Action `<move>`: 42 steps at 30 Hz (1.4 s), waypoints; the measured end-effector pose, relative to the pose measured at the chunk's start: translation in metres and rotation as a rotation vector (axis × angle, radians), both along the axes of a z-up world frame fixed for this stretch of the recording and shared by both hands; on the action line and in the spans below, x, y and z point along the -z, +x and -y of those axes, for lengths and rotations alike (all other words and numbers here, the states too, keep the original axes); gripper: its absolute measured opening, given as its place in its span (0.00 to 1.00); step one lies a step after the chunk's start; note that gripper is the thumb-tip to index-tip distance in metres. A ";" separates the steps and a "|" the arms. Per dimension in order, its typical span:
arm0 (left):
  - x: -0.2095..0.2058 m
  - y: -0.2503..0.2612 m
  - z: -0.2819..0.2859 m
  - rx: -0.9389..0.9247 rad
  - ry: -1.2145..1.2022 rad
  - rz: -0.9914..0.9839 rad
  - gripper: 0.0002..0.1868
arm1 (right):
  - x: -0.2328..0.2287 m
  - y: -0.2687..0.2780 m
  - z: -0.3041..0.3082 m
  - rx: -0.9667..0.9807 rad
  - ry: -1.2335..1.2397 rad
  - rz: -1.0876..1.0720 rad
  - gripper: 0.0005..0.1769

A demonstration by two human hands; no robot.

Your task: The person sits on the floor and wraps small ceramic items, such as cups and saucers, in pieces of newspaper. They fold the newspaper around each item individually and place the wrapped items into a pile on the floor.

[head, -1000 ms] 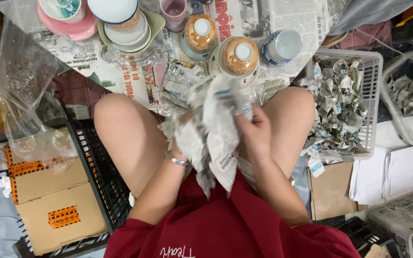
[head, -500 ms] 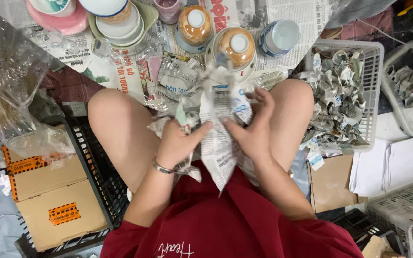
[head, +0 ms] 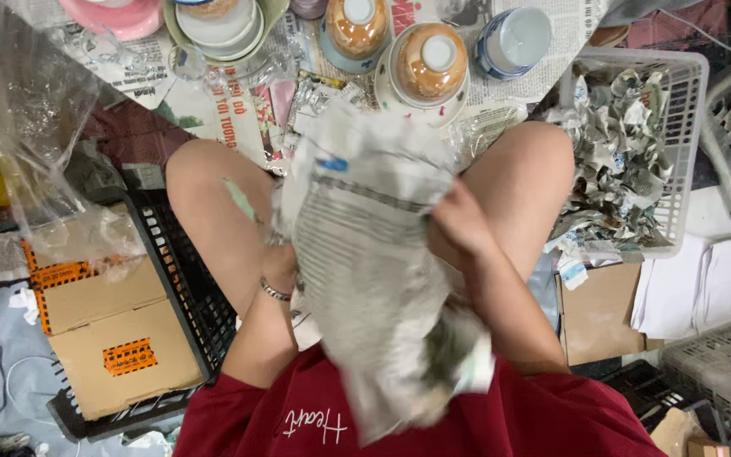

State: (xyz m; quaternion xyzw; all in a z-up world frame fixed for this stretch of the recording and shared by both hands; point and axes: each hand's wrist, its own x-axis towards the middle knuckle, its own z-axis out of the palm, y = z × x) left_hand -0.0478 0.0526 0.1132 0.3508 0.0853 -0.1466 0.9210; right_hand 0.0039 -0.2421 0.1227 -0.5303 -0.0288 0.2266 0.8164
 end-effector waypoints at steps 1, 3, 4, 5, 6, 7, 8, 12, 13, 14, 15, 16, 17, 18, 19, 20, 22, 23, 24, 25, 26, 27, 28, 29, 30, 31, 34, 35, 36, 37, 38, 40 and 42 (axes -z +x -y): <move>0.010 -0.001 0.001 -0.021 0.041 -0.091 0.32 | 0.006 0.000 -0.002 -0.114 -0.064 0.047 0.38; 0.028 0.000 0.004 -0.057 -0.012 -0.068 0.30 | 0.011 -0.003 -0.004 -0.289 -0.083 0.093 0.45; 0.034 0.001 0.006 -0.074 -0.022 -0.074 0.30 | 0.011 -0.006 -0.003 -0.350 -0.038 0.091 0.48; 0.038 0.006 0.007 -0.076 -0.025 -0.076 0.29 | 0.009 -0.008 -0.003 -0.408 0.008 0.094 0.51; 0.040 0.008 0.011 -0.076 -0.038 -0.079 0.29 | 0.006 -0.010 -0.003 -0.465 0.056 0.097 0.54; 0.041 0.011 0.011 -0.092 -0.030 -0.084 0.28 | 0.002 -0.013 -0.004 -0.518 0.104 0.097 0.57; 0.041 0.014 0.011 -0.097 -0.029 -0.081 0.28 | -0.001 -0.015 -0.005 -0.571 0.153 0.098 0.61; 0.036 0.019 0.018 -0.116 0.009 -0.057 0.26 | -0.008 -0.025 -0.015 -0.401 -0.237 0.269 0.46; 0.034 0.022 0.021 -0.109 0.019 -0.045 0.25 | -0.006 -0.025 -0.019 -0.340 -0.305 0.302 0.42; 0.031 0.021 0.023 -0.101 0.041 -0.039 0.25 | -0.005 -0.024 -0.021 -0.279 -0.373 0.335 0.39; 0.027 0.022 0.026 -0.081 0.082 -0.033 0.24 | -0.002 -0.024 -0.021 -0.277 -0.377 0.302 0.34; 0.023 0.019 0.027 -0.066 0.115 -0.026 0.24 | 0.001 -0.023 -0.022 -0.274 -0.380 0.269 0.29; 0.017 0.017 0.028 -0.041 0.183 -0.021 0.23 | 0.003 -0.021 -0.022 -0.273 -0.383 0.239 0.24; 0.011 0.016 0.027 -0.021 0.249 -0.010 0.22 | 0.005 -0.021 -0.024 -0.267 -0.312 0.178 0.21; 0.004 0.013 0.026 0.004 0.325 -0.006 0.22 | 0.006 -0.021 -0.026 -0.261 -0.238 0.115 0.18; -0.005 0.010 0.022 0.040 0.414 0.005 0.21 | 0.006 -0.021 -0.028 -0.255 -0.165 0.052 0.16; -0.024 0.003 0.013 0.104 0.579 0.034 0.20 | 0.001 -0.016 -0.028 -0.160 -0.272 -0.053 0.11; -0.033 0.001 0.008 0.127 0.644 0.055 0.20 | -0.003 -0.012 -0.027 -0.113 -0.325 -0.106 0.09; -0.043 -0.001 0.003 0.150 0.706 0.079 0.19 | -0.008 -0.008 -0.027 -0.095 -0.354 -0.068 0.07; -0.052 -0.002 -0.001 0.165 0.760 0.111 0.19 | -0.013 -0.002 -0.025 -0.075 -0.384 -0.027 0.07; -0.061 -0.001 -0.005 0.173 0.810 0.147 0.18 | -0.019 0.004 -0.023 -0.055 -0.413 0.015 0.09; -0.069 0.000 -0.007 0.182 0.859 0.185 0.18 | -0.025 0.010 -0.021 -0.084 -0.443 0.053 0.09; -0.077 0.001 -0.008 0.183 0.908 0.224 0.17 | -0.030 0.016 -0.018 -0.113 -0.474 0.091 0.09; -0.084 0.000 -0.009 0.181 0.959 0.265 0.17 | -0.034 0.018 -0.016 -0.142 -0.506 0.124 0.08; -0.091 0.001 -0.009 0.179 1.006 0.301 0.16 | -0.037 0.019 -0.016 -0.114 -0.495 0.069 0.09; -0.097 0.003 -0.008 0.175 1.055 0.347 0.16 | -0.039 0.021 -0.014 -0.084 -0.487 0.018 0.09; -0.116 0.011 -0.005 0.154 1.221 0.514 0.14 | -0.040 0.021 -0.010 0.008 -0.591 -0.065 0.12; -0.122 0.014 -0.003 0.149 1.277 0.573 0.14 | -0.038 0.020 -0.006 0.040 -0.648 -0.081 0.12; -0.127 0.017 0.000 0.141 1.334 0.632 0.13 | -0.035 0.018 -0.003 0.034 -0.606 -0.062 0.12; -0.132 0.020 0.002 0.132 1.381 0.685 0.13 | -0.030 0.016 0.001 0.029 -0.565 -0.043 0.11; -0.137 0.022 0.004 0.127 1.420 0.728 0.12 | -0.025 0.015 0.005 0.023 -0.524 -0.023 0.10; -0.143 0.028 0.010 0.109 1.492 0.795 0.11 | -0.014 0.014 0.016 0.004 -0.423 -0.109 0.09; -0.145 0.034 0.015 0.118 1.511 0.797 0.10 | -0.003 0.013 0.022 0.036 -0.264 -0.235 0.08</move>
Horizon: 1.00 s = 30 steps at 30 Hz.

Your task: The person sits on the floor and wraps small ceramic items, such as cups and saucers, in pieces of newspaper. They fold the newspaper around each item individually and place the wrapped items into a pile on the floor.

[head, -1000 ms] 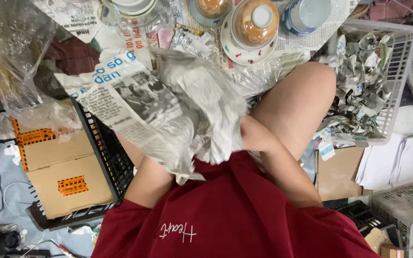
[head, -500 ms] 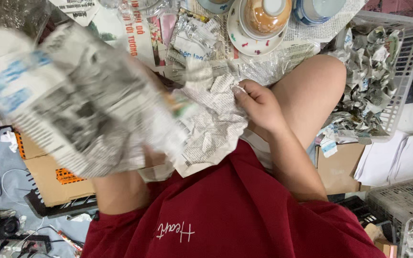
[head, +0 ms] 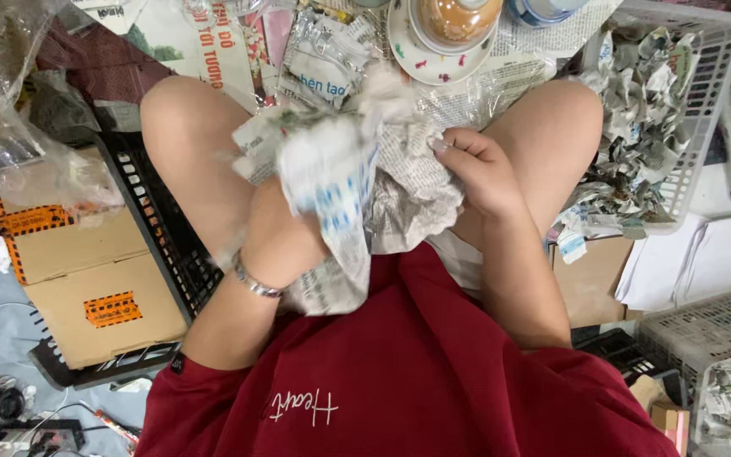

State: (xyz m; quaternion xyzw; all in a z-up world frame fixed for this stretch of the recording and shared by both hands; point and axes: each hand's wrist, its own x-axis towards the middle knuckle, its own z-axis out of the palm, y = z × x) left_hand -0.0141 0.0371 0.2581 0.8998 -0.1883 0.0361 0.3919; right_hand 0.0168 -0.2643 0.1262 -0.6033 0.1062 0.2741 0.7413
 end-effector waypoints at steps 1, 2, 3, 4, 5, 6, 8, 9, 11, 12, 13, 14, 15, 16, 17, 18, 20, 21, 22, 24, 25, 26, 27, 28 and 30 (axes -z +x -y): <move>0.000 0.003 0.002 0.002 -0.002 -0.019 0.10 | 0.004 -0.002 0.001 0.069 0.102 -0.076 0.08; 0.002 0.006 0.004 -0.002 -0.042 -0.109 0.09 | 0.007 -0.003 0.002 0.138 0.204 -0.151 0.10; 0.006 0.008 0.006 -0.012 -0.065 -0.170 0.05 | 0.008 -0.004 0.003 0.166 0.327 -0.206 0.15; 0.010 0.009 0.005 -0.025 -0.042 -0.103 0.07 | 0.009 -0.006 0.001 0.173 0.424 -0.254 0.17; 0.014 0.008 0.004 -0.040 -0.018 -0.036 0.09 | 0.009 -0.007 -0.001 0.170 0.504 -0.272 0.19; 0.020 0.007 0.002 -0.055 0.006 0.030 0.11 | 0.009 -0.008 -0.006 0.152 0.567 -0.278 0.22; 0.037 0.004 0.005 -0.165 -0.540 -0.462 0.13 | 0.009 -0.011 -0.020 0.102 0.599 -0.220 0.27; 0.048 0.003 0.008 -0.218 -0.813 -0.708 0.14 | 0.010 -0.013 -0.028 0.076 0.604 -0.174 0.30; 0.069 0.002 0.014 -0.285 -1.259 -1.100 0.15 | 0.011 -0.017 -0.041 0.046 0.570 -0.058 0.36; 0.078 0.001 0.016 -0.281 -1.390 -1.231 0.16 | 0.013 -0.017 -0.049 0.033 0.547 0.041 0.39; 0.086 -0.003 0.019 -0.259 -1.446 -1.280 0.16 | 0.013 -0.021 -0.053 0.025 0.518 0.114 0.42; 0.094 -0.005 0.021 -0.240 -1.454 -1.267 0.16 | 0.012 -0.026 -0.058 0.013 0.484 0.178 0.46; 0.100 -0.006 0.022 -0.222 -1.460 -1.249 0.16 | 0.011 -0.030 -0.061 -0.002 0.450 0.239 0.49; 0.104 -0.007 0.023 -0.204 -1.451 -1.220 0.16 | 0.009 -0.033 -0.063 -0.021 0.418 0.295 0.52; 0.107 -0.008 0.023 -0.182 -1.432 -1.200 0.16 | 0.005 -0.034 -0.065 -0.048 0.385 0.343 0.55; 0.108 -0.007 0.021 -0.154 -1.410 -1.182 0.16 | 0.001 -0.032 -0.066 -0.065 0.360 0.390 0.58; 0.108 -0.007 0.020 -0.063 -1.342 -1.175 0.16 | -0.011 -0.024 -0.065 -0.085 0.305 0.497 0.65; 0.108 -0.008 0.020 -0.007 -1.295 -1.177 0.16 | -0.016 -0.016 -0.065 -0.068 0.299 0.548 0.68; 0.107 -0.009 0.020 0.063 -1.248 -1.179 0.17 | -0.022 -0.011 -0.063 -0.061 0.299 0.582 0.71; 0.107 -0.011 0.024 0.205 -1.171 -1.184 0.17 | -0.033 0.000 -0.056 -0.155 0.325 0.572 0.76; 0.108 -0.011 0.027 0.262 -1.143 -1.182 0.17 | -0.037 0.008 -0.049 -0.261 0.330 0.527 0.76; 0.108 -0.013 0.030 0.299 -1.132 -1.181 0.17 | -0.038 0.014 -0.042 -0.367 0.337 0.481 0.77; 0.108 -0.014 0.030 0.327 -1.118 -1.183 0.17 | -0.037 0.020 -0.038 -0.451 0.347 0.504 0.75; 0.108 -0.015 0.032 0.338 -1.108 -1.179 0.17 | -0.034 0.023 -0.035 -0.535 0.356 0.525 0.73; 0.110 -0.016 0.031 0.314 -1.109 -1.173 0.17 | -0.023 0.025 -0.030 -0.607 0.392 0.490 0.69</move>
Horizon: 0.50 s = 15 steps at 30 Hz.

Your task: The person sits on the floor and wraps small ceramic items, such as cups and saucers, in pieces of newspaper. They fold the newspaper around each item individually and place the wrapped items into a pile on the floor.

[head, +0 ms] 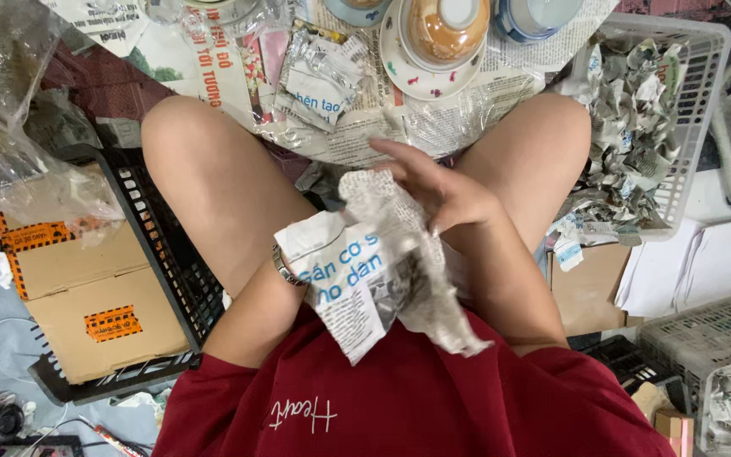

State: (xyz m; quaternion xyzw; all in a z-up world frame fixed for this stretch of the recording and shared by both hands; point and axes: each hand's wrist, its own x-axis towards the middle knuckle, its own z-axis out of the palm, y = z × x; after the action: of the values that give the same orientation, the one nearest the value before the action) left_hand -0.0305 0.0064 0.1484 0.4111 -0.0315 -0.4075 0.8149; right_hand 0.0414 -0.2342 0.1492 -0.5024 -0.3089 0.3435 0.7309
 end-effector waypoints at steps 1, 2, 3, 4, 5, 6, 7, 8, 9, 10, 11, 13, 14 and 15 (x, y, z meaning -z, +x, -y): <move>0.001 0.000 -0.002 -0.029 0.010 -0.009 0.18 | 0.006 -0.002 0.002 -0.004 0.009 -0.062 0.68; 0.003 0.000 -0.003 -0.074 0.034 -0.018 0.18 | 0.012 -0.003 0.005 -0.008 0.019 -0.124 0.66; 0.005 0.001 -0.006 -0.121 0.055 -0.032 0.18 | 0.017 -0.005 0.008 -0.016 -0.097 -0.190 0.64; 0.008 0.002 -0.007 -0.174 0.079 -0.048 0.18 | 0.021 -0.007 0.011 -0.023 -0.213 -0.256 0.62; 0.011 0.003 -0.008 -0.229 0.110 -0.060 0.18 | 0.023 -0.011 0.013 -0.030 -0.330 -0.324 0.61; 0.013 0.003 -0.010 -0.280 0.144 -0.066 0.18 | 0.023 -0.015 0.013 0.015 -0.276 -0.323 0.55; 0.015 0.004 -0.008 -0.311 0.174 -0.056 0.18 | 0.021 -0.018 0.014 0.063 -0.224 -0.318 0.50; 0.017 0.008 -0.009 -0.365 0.224 -0.044 0.18 | 0.016 -0.020 0.013 0.112 -0.173 -0.314 0.45; 0.018 0.011 -0.007 -0.398 0.262 -0.017 0.19 | 0.010 -0.023 0.011 0.207 -0.124 -0.317 0.45; 0.019 0.014 -0.005 -0.421 0.311 0.014 0.19 | 0.003 -0.027 0.008 0.303 -0.074 -0.319 0.45; 0.018 0.016 -0.003 -0.437 0.358 0.050 0.19 | -0.003 -0.031 0.003 0.397 -0.023 -0.321 0.46; 0.013 0.017 0.002 -0.446 0.471 0.146 0.19 | -0.012 -0.036 -0.006 0.614 -0.434 0.199 0.41; 0.008 0.016 0.004 -0.437 0.557 0.211 0.19 | -0.013 -0.039 -0.011 0.709 -0.636 0.467 0.39; 0.002 0.014 0.006 -0.430 0.637 0.269 0.19 | -0.011 -0.045 -0.020 0.776 -0.720 0.490 0.36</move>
State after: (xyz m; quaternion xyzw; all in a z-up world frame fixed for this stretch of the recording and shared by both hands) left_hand -0.0163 0.0001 0.1460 0.6899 0.0768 -0.1598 0.7019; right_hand -0.0036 -0.2147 0.1601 -0.8605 -0.1262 0.0076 0.4935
